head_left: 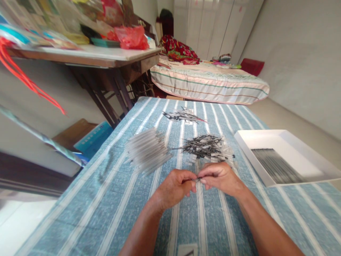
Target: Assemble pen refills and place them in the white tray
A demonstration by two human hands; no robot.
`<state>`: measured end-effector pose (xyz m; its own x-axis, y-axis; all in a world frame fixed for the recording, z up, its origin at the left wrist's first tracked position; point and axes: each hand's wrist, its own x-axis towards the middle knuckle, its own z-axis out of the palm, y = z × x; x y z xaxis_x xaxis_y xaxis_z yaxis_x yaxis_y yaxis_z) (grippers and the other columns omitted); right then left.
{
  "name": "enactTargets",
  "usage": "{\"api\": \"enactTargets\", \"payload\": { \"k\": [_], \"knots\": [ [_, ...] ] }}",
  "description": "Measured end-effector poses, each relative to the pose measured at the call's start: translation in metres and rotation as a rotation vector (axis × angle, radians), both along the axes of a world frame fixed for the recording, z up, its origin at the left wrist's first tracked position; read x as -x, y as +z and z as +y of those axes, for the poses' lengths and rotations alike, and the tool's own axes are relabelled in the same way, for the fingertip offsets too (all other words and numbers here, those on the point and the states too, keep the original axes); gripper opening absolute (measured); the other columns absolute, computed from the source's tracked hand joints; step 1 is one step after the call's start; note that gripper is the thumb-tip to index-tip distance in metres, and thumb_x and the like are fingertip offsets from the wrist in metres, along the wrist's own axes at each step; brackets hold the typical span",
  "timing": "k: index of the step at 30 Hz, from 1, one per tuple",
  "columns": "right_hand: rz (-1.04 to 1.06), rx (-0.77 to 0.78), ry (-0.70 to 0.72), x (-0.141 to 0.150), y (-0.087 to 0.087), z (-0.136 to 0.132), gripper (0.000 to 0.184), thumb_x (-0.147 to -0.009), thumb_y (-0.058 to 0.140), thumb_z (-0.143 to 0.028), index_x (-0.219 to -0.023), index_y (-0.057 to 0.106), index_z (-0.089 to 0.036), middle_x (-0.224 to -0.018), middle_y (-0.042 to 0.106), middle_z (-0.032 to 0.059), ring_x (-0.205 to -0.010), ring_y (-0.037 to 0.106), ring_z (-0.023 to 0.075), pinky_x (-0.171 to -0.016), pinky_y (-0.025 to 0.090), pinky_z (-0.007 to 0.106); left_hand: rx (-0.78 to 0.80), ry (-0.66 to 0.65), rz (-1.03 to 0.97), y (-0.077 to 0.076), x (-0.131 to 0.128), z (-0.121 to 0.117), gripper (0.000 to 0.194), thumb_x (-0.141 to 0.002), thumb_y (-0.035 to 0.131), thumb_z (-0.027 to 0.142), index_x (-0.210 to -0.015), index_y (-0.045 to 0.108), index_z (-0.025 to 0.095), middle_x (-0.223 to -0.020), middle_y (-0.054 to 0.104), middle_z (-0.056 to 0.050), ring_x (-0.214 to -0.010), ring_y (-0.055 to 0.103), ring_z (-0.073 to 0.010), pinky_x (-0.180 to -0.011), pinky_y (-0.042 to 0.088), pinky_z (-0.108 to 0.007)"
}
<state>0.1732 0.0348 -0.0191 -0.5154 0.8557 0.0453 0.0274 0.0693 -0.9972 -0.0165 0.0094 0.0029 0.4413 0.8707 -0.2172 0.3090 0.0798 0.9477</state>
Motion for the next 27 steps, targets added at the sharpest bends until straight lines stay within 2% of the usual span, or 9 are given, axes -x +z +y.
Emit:
{"api": "enactTargets", "payload": {
  "k": [4,9,16,20,24,27],
  "knots": [
    [-0.029,0.107,-0.020,-0.0006,-0.0052,0.0021,0.011,-0.067,0.071,-0.024,-0.073,0.066,-0.016,-0.053,0.060,-0.0017,-0.043,0.057,0.0108,-0.042,0.045,0.020,-0.011,0.005,-0.001,0.0015,-0.0007,-0.0004,0.021,-0.073,0.046,0.013,-0.075,0.066,0.012,-0.066,0.062,0.000,-0.053,0.049,-0.0097,-0.053,0.041,-0.021],
    [-0.079,0.116,-0.046,0.0002,-0.0080,0.0028,0.016,-0.067,0.071,-0.029,-0.073,0.066,-0.016,-0.044,0.058,-0.0024,-0.040,0.056,0.0118,-0.040,0.042,0.021,-0.005,0.027,-0.012,0.0014,-0.0014,-0.0008,0.019,-0.073,0.046,0.014,-0.076,0.066,0.013,-0.065,0.061,0.000,-0.053,0.049,-0.0095,-0.053,0.041,-0.020],
    [-0.199,0.030,0.018,-0.0018,-0.0061,0.0039,0.016,-0.074,0.065,-0.031,-0.073,0.064,-0.015,-0.045,0.056,-0.0029,-0.041,0.053,0.0090,-0.042,0.038,0.019,-0.062,0.026,0.078,-0.0054,-0.0013,0.0000,0.021,-0.074,0.045,0.015,-0.077,0.065,0.014,-0.064,0.060,0.001,-0.054,0.050,-0.0105,-0.053,0.040,-0.021],
    [-0.263,0.011,0.085,0.0003,-0.0020,0.0026,0.028,-0.079,0.059,-0.038,-0.064,0.060,-0.014,-0.045,0.055,-0.0031,-0.041,0.052,0.0081,-0.042,0.039,0.018,-0.090,-0.004,0.095,-0.0057,-0.0009,-0.0002,0.020,-0.074,0.044,0.015,-0.073,0.064,0.015,-0.064,0.060,0.001,-0.054,0.051,-0.0106,-0.053,0.040,-0.021],
    [-0.297,0.011,0.068,0.0023,-0.0038,0.0020,0.041,-0.083,0.051,-0.045,-0.056,0.056,-0.014,-0.042,0.051,-0.0031,-0.036,0.048,0.0067,-0.038,0.035,0.017,-0.074,0.014,0.058,-0.0032,-0.0020,-0.0012,0.017,-0.073,0.045,0.015,-0.068,0.062,0.015,-0.062,0.058,0.001,-0.053,0.050,-0.0104,-0.053,0.040,-0.021],
    [-0.247,0.021,0.055,0.0011,-0.0064,0.0033,0.036,-0.083,0.051,-0.046,-0.066,0.059,-0.014,-0.049,0.054,-0.0026,-0.038,0.050,0.0066,-0.039,0.036,0.017,-0.033,0.055,0.014,-0.0012,-0.0029,-0.0013,0.017,-0.072,0.046,0.015,-0.073,0.063,0.015,-0.063,0.060,0.001,-0.053,0.050,-0.0103,-0.053,0.041,-0.021]
  ]
}}
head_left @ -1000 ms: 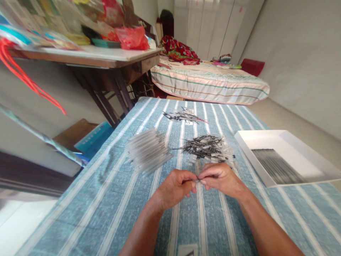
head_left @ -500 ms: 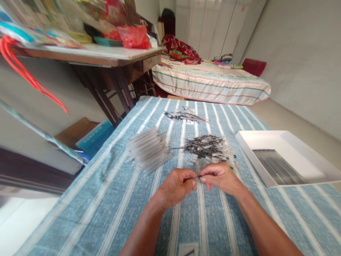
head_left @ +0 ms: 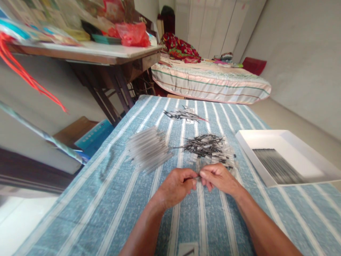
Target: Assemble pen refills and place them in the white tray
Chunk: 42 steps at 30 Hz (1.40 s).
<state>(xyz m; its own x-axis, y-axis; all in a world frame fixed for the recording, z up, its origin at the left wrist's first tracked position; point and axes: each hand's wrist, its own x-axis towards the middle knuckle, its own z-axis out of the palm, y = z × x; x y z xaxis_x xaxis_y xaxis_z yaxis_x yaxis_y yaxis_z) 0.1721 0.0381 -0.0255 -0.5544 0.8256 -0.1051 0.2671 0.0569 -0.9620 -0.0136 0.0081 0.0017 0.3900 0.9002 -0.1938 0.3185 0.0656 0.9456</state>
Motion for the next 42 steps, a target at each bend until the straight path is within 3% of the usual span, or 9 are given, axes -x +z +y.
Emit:
{"api": "enactTargets", "payload": {
  "k": [4,10,15,20,24,28,32,36,42],
  "knots": [
    [0.124,0.043,-0.007,-0.0001,-0.0006,0.0002,0.026,-0.075,0.064,-0.039,-0.087,0.056,-0.016,-0.062,0.059,-0.0028,-0.047,0.055,0.0081,-0.044,0.040,0.018,0.008,0.014,-0.005,0.0003,-0.0002,0.0010,0.016,-0.072,0.047,0.015,-0.072,0.063,0.015,-0.062,0.059,0.001,-0.052,0.049,-0.0101,-0.053,0.040,-0.021],
    [0.018,-0.057,-0.004,0.0041,0.0004,-0.0018,0.037,-0.084,0.051,-0.042,-0.059,0.055,-0.015,-0.047,0.053,-0.0025,-0.039,0.051,0.0073,-0.040,0.037,0.018,0.031,0.026,-0.058,-0.0002,-0.0010,0.0008,0.015,-0.071,0.047,0.013,-0.073,0.061,0.014,-0.064,0.060,0.001,-0.053,0.050,-0.0102,-0.052,0.041,-0.022],
    [0.081,0.002,-0.031,0.0028,-0.0018,-0.0012,0.027,-0.077,0.061,-0.042,-0.079,0.058,-0.016,-0.058,0.059,-0.0023,-0.042,0.054,0.0081,-0.040,0.039,0.018,0.033,0.042,-0.086,-0.0014,-0.0013,0.0003,0.014,-0.071,0.047,0.013,-0.077,0.060,0.015,-0.064,0.061,0.001,-0.055,0.050,-0.0105,-0.052,0.040,-0.022],
    [0.014,-0.015,-0.019,0.0037,-0.0020,-0.0017,0.039,-0.083,0.051,-0.045,-0.060,0.055,-0.014,-0.048,0.054,-0.0021,-0.037,0.051,0.0068,-0.038,0.037,0.017,0.029,0.039,-0.073,-0.0016,-0.0007,0.0006,0.012,-0.072,0.048,0.013,-0.074,0.059,0.015,-0.062,0.060,0.001,-0.052,0.049,-0.0098,-0.051,0.040,-0.021],
    [0.062,0.017,-0.038,0.0047,-0.0018,-0.0017,0.030,-0.077,0.059,-0.045,-0.075,0.058,-0.015,-0.055,0.059,-0.0025,-0.040,0.054,0.0081,-0.038,0.039,0.018,0.019,0.032,-0.063,-0.0016,-0.0004,0.0011,0.013,-0.072,0.048,0.013,-0.074,0.060,0.015,-0.064,0.061,0.001,-0.054,0.051,-0.0102,-0.051,0.040,-0.021],
    [0.016,0.005,-0.026,0.0045,-0.0012,-0.0017,0.040,-0.082,0.051,-0.047,-0.059,0.055,-0.014,-0.045,0.053,-0.0030,-0.037,0.052,0.0076,-0.038,0.037,0.017,0.020,0.035,-0.059,-0.0010,-0.0010,0.0005,0.013,-0.071,0.047,0.011,-0.073,0.060,0.015,-0.063,0.060,0.002,-0.053,0.049,-0.0094,-0.052,0.040,-0.021],
    [0.043,0.015,-0.034,0.0042,-0.0016,-0.0016,0.031,-0.076,0.059,-0.045,-0.072,0.059,-0.015,-0.053,0.058,-0.0025,-0.040,0.054,0.0079,-0.039,0.039,0.017,0.025,0.041,-0.063,-0.0004,-0.0017,0.0000,0.013,-0.071,0.048,0.012,-0.075,0.060,0.015,-0.064,0.060,0.001,-0.055,0.051,-0.0105,-0.052,0.040,-0.022],
    [0.010,0.016,-0.031,0.0043,-0.0036,-0.0016,0.042,-0.082,0.050,-0.049,-0.058,0.056,-0.014,-0.045,0.053,-0.0026,-0.036,0.051,0.0072,-0.037,0.037,0.017,0.026,0.045,-0.064,-0.0002,-0.0019,0.0002,0.011,-0.071,0.048,0.013,-0.073,0.059,0.015,-0.062,0.059,0.002,-0.053,0.049,-0.0100,-0.053,0.040,-0.022],
    [0.032,0.046,-0.045,0.0051,-0.0025,-0.0019,0.034,-0.076,0.059,-0.048,-0.069,0.059,-0.015,-0.050,0.057,-0.0030,-0.038,0.053,0.0079,-0.037,0.039,0.018,0.022,0.027,-0.052,-0.0022,-0.0013,0.0009,0.012,-0.071,0.049,0.014,-0.072,0.060,0.016,-0.063,0.060,0.002,-0.054,0.051,-0.0102,-0.053,0.040,-0.021]
  ]
}}
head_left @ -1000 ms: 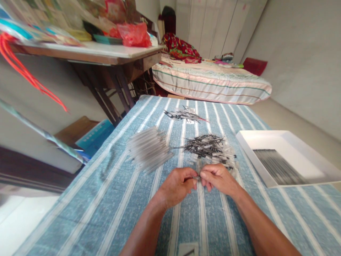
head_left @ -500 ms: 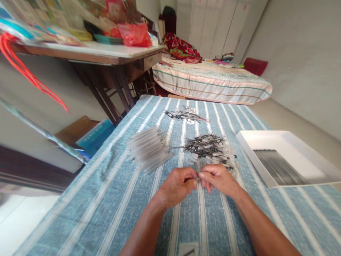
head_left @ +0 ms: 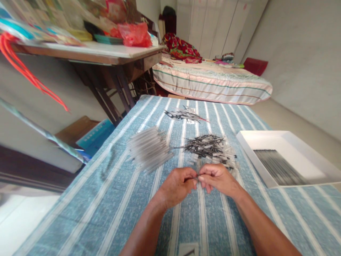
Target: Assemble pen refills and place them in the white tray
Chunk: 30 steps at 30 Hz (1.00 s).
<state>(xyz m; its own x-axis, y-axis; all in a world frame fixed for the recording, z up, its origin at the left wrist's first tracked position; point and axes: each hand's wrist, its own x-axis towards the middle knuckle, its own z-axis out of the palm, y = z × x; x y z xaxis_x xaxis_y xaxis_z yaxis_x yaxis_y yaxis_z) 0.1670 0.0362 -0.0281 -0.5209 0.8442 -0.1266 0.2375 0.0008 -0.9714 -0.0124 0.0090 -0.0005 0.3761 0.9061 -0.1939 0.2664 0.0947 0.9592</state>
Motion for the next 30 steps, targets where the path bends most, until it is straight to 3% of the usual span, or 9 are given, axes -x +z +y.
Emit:
{"api": "enactTargets", "payload": {
  "k": [3,8,15,20,30],
  "knots": [
    [-0.028,-0.009,0.000,-0.0001,0.0010,0.0003,0.044,-0.082,0.048,-0.051,-0.058,0.056,-0.014,-0.044,0.053,-0.0028,-0.036,0.051,0.0073,-0.036,0.037,0.017,-0.005,0.014,0.006,-0.0016,-0.0002,-0.0001,0.011,-0.071,0.048,0.014,-0.073,0.059,0.016,-0.063,0.059,0.002,-0.053,0.050,-0.0099,-0.052,0.040,-0.021],
    [0.011,0.003,-0.004,0.0005,0.0009,-0.0002,0.028,-0.076,0.061,-0.042,-0.073,0.058,-0.015,-0.053,0.059,-0.0028,-0.038,0.053,0.0073,-0.038,0.039,0.017,-0.051,-0.007,0.053,-0.0057,0.0005,0.0002,0.013,-0.072,0.047,0.014,-0.075,0.060,0.015,-0.065,0.059,0.001,-0.056,0.050,-0.0108,-0.053,0.038,-0.021],
    [0.011,0.019,-0.033,0.0028,-0.0011,0.0008,0.027,-0.076,0.060,-0.039,-0.065,0.054,-0.015,-0.050,0.056,-0.0039,-0.036,0.051,0.0064,-0.036,0.037,0.017,-0.280,-0.002,0.282,-0.0051,0.0003,-0.0008,0.014,-0.077,0.046,0.018,-0.068,0.057,0.016,-0.058,0.049,0.003,-0.055,0.044,-0.0102,-0.052,0.032,-0.021],
    [0.037,0.016,-0.033,0.0016,-0.0024,0.0034,0.030,-0.075,0.061,-0.041,-0.062,0.053,-0.015,-0.050,0.056,-0.0037,-0.036,0.051,0.0062,-0.036,0.037,0.016,-0.391,-0.074,0.386,-0.0014,-0.0004,-0.0013,0.018,-0.081,0.042,0.018,-0.068,0.054,0.018,-0.056,0.044,0.005,-0.051,0.042,-0.0087,-0.052,0.029,-0.020],
    [0.074,0.004,-0.064,-0.0007,0.0031,0.0040,0.032,-0.076,0.060,-0.042,-0.060,0.055,-0.015,-0.047,0.056,-0.0035,-0.035,0.050,0.0063,-0.037,0.037,0.016,-0.446,-0.080,0.552,-0.0002,0.0002,-0.0021,0.019,-0.081,0.044,0.020,-0.064,0.051,0.019,-0.057,0.049,0.003,-0.055,0.048,-0.0118,-0.053,0.031,-0.021]
  ]
}}
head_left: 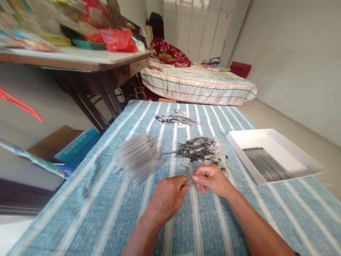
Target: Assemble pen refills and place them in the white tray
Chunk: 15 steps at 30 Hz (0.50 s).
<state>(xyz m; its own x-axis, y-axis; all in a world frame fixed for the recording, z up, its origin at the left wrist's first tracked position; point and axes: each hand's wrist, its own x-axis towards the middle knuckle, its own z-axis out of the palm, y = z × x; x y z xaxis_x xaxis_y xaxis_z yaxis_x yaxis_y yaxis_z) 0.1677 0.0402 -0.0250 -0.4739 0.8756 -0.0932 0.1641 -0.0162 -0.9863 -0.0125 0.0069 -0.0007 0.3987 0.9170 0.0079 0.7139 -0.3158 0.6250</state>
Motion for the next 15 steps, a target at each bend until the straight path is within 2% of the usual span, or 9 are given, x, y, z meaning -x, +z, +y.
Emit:
{"api": "enactTargets", "payload": {
  "k": [2,4,6,8,10,12,15],
  "knots": [
    [0.012,-0.032,-0.005,-0.003,0.003,0.001,0.035,-0.079,0.057,-0.043,-0.059,0.055,-0.014,-0.045,0.055,-0.0035,-0.036,0.051,0.0066,-0.037,0.036,0.016,-0.030,0.014,-0.019,0.002,0.001,0.000,0.015,-0.080,0.047,0.021,-0.067,0.054,0.018,-0.066,0.054,0.000,-0.064,0.053,-0.0139,-0.058,0.035,-0.022],
    [0.036,-0.073,-0.068,-0.008,0.004,0.004,0.036,-0.081,0.053,-0.044,-0.061,0.056,-0.014,-0.047,0.056,-0.0027,-0.036,0.051,0.0069,-0.037,0.036,0.017,-0.051,0.065,-0.058,0.004,0.002,0.000,0.011,-0.077,0.051,0.022,-0.070,0.058,0.018,-0.075,0.058,-0.002,-0.070,0.055,-0.0156,-0.063,0.037,-0.024],
    [0.054,-0.108,-0.216,-0.015,0.002,0.009,0.033,-0.080,0.054,-0.045,-0.067,0.058,-0.015,-0.050,0.058,-0.0023,-0.034,0.049,0.0068,-0.036,0.034,0.017,-0.050,0.147,-0.107,0.007,0.002,0.001,0.009,-0.075,0.054,0.024,-0.070,0.060,0.018,-0.076,0.058,-0.002,-0.069,0.054,-0.0154,-0.064,0.038,-0.025],
    [0.031,-0.131,-0.386,-0.022,-0.001,0.015,0.028,-0.077,0.058,-0.043,-0.073,0.058,-0.015,-0.051,0.058,-0.0031,-0.033,0.046,0.0067,-0.034,0.033,0.017,-0.033,0.231,-0.173,0.009,0.002,0.001,0.010,-0.074,0.056,0.025,-0.067,0.058,0.018,-0.069,0.056,0.000,-0.062,0.052,-0.0136,-0.060,0.037,-0.024],
    [-0.039,-0.155,-0.493,-0.027,-0.005,0.020,0.026,-0.076,0.058,-0.042,-0.078,0.059,-0.016,-0.049,0.055,-0.0043,-0.031,0.044,0.0071,-0.033,0.032,0.018,-0.014,0.314,-0.244,0.010,0.002,0.001,0.013,-0.073,0.057,0.027,-0.064,0.056,0.018,-0.061,0.052,0.003,-0.056,0.049,-0.0118,-0.056,0.036,-0.023],
    [-0.147,-0.229,-0.510,-0.029,-0.010,0.022,0.023,-0.077,0.057,-0.039,-0.081,0.061,-0.016,-0.050,0.056,-0.0039,-0.035,0.047,0.0088,-0.036,0.036,0.019,0.008,0.395,-0.319,0.009,0.001,0.002,0.014,-0.072,0.058,0.027,-0.062,0.055,0.018,-0.055,0.048,0.005,-0.052,0.045,-0.0107,-0.052,0.034,-0.022],
    [-0.366,-0.443,-0.409,-0.027,-0.014,0.019,0.019,-0.079,0.053,-0.032,-0.086,0.064,-0.018,-0.067,0.066,0.0014,-0.057,0.061,0.0142,-0.055,0.046,0.023,0.063,0.483,-0.486,0.006,0.000,0.004,0.014,-0.071,0.060,0.027,-0.062,0.055,0.018,-0.053,0.049,0.005,-0.050,0.044,-0.0096,-0.049,0.033,-0.021]
  ]
}}
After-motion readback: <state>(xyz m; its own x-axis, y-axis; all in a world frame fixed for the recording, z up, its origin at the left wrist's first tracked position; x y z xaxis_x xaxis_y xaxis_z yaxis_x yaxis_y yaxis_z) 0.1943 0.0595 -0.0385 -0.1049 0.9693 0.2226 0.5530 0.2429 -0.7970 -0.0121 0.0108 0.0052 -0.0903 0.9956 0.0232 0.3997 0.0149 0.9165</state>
